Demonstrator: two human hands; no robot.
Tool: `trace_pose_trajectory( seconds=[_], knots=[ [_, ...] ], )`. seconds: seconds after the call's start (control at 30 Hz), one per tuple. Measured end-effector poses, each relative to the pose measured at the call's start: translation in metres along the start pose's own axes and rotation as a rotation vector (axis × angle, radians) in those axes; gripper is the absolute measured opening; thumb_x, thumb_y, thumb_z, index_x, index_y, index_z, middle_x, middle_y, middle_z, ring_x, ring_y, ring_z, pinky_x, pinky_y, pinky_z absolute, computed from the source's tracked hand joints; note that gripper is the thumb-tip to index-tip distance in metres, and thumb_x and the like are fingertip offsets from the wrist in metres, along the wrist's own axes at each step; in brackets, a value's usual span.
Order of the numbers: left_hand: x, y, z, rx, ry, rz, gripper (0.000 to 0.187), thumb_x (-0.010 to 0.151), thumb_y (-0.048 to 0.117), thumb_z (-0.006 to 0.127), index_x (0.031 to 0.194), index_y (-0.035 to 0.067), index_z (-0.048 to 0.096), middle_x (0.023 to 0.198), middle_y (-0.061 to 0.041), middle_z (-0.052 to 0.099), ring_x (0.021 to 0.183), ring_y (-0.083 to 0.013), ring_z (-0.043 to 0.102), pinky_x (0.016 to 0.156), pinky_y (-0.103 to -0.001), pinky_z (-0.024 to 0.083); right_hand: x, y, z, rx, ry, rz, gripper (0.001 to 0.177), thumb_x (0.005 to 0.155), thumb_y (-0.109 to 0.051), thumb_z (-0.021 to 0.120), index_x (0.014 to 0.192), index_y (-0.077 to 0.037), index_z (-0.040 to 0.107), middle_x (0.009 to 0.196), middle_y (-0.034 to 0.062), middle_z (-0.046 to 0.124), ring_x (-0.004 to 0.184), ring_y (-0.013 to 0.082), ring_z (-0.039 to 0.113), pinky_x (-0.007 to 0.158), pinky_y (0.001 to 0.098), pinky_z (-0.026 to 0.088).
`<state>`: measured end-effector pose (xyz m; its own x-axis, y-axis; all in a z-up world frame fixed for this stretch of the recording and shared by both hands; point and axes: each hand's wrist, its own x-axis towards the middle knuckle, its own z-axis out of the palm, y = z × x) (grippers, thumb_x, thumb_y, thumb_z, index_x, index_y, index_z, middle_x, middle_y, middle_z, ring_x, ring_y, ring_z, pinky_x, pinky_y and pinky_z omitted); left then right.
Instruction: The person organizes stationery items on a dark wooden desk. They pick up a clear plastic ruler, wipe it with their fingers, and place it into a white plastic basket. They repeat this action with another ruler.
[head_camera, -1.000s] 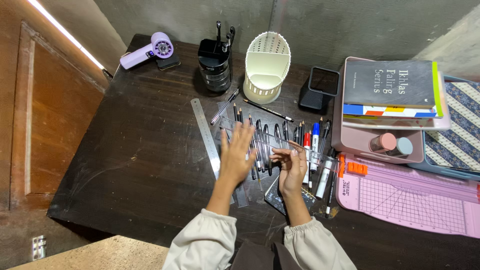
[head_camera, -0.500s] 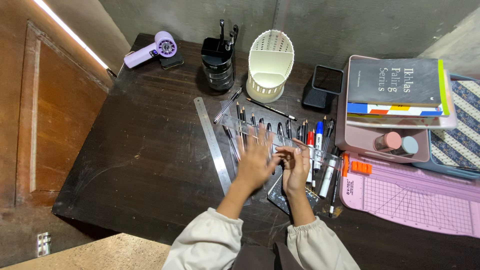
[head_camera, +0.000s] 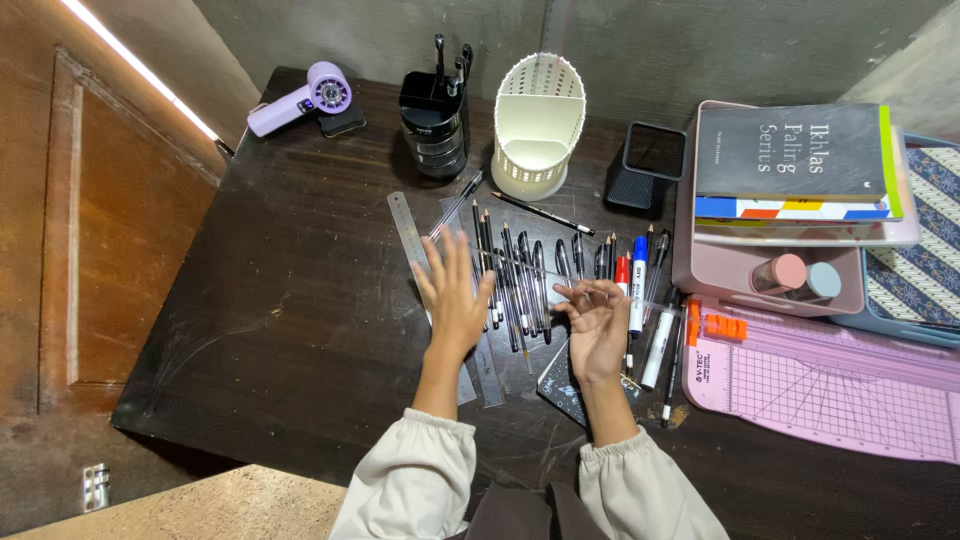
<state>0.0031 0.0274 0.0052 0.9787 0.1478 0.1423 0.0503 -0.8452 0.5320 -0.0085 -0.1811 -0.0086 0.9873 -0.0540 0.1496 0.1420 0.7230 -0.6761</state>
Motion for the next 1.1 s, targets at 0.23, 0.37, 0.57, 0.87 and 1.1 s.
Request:
trace_pose_trajectory(
  seconds=[0.23,0.37,0.57,0.87,1.1],
  knots=[
    [-0.021,0.017,0.022,-0.129,0.331,0.288,0.071,0.106,0.046,0.039,0.164,0.008,0.023,0.173,-0.014,0.008,0.161,-0.0341,-0.003,0.128,-0.06,-0.007,0.0,0.01,0.0,-0.181,-0.004,0.037,0.016,0.103,-0.017,0.06,0.116,-0.007,0.06,0.116,0.0143,0.069,0.107,0.0296,0.071,0.087,0.0397,0.062],
    [-0.036,0.05,0.035,-0.085,0.123,0.525,0.062,0.1,0.043,0.052,0.154,0.014,0.043,0.167,-0.012,0.035,0.16,-0.0305,0.019,0.126,-0.059,-0.004,-0.006,0.007,-0.002,-0.093,0.038,0.053,0.025,0.102,-0.012,0.06,0.127,-0.004,0.059,0.122,0.0151,0.068,0.109,0.0257,0.068,0.093,0.0388,0.058],
    [-0.03,0.051,0.023,-0.036,0.03,0.51,0.062,0.102,0.043,0.052,0.158,0.018,0.042,0.168,-0.003,0.033,0.158,-0.0236,0.025,0.122,-0.061,-0.006,-0.004,0.006,-0.007,-0.074,0.054,0.037,0.028,0.101,-0.008,0.056,0.129,-0.004,0.06,0.121,0.0177,0.07,0.108,0.0281,0.07,0.098,0.0413,0.056],
    [-0.001,-0.001,-0.001,-0.037,0.124,0.123,0.062,0.107,0.045,0.029,0.162,0.017,0.031,0.172,-0.004,0.019,0.16,-0.0292,0.008,0.121,-0.064,-0.013,-0.002,0.003,-0.005,-0.097,-0.085,-0.029,0.02,0.102,-0.006,0.054,0.117,-0.005,0.067,0.111,0.0172,0.076,0.099,0.0329,0.075,0.096,0.0468,0.059],
    [-0.006,0.006,0.008,-0.054,0.169,0.112,0.075,0.107,0.055,0.026,0.164,0.005,0.019,0.172,-0.018,0.002,0.158,-0.0383,-0.005,0.119,-0.065,-0.014,-0.001,0.003,-0.006,-0.078,-0.055,0.008,0.019,0.103,-0.007,0.053,0.116,-0.004,0.067,0.11,0.0177,0.075,0.099,0.0319,0.075,0.094,0.0474,0.06]
  ],
)
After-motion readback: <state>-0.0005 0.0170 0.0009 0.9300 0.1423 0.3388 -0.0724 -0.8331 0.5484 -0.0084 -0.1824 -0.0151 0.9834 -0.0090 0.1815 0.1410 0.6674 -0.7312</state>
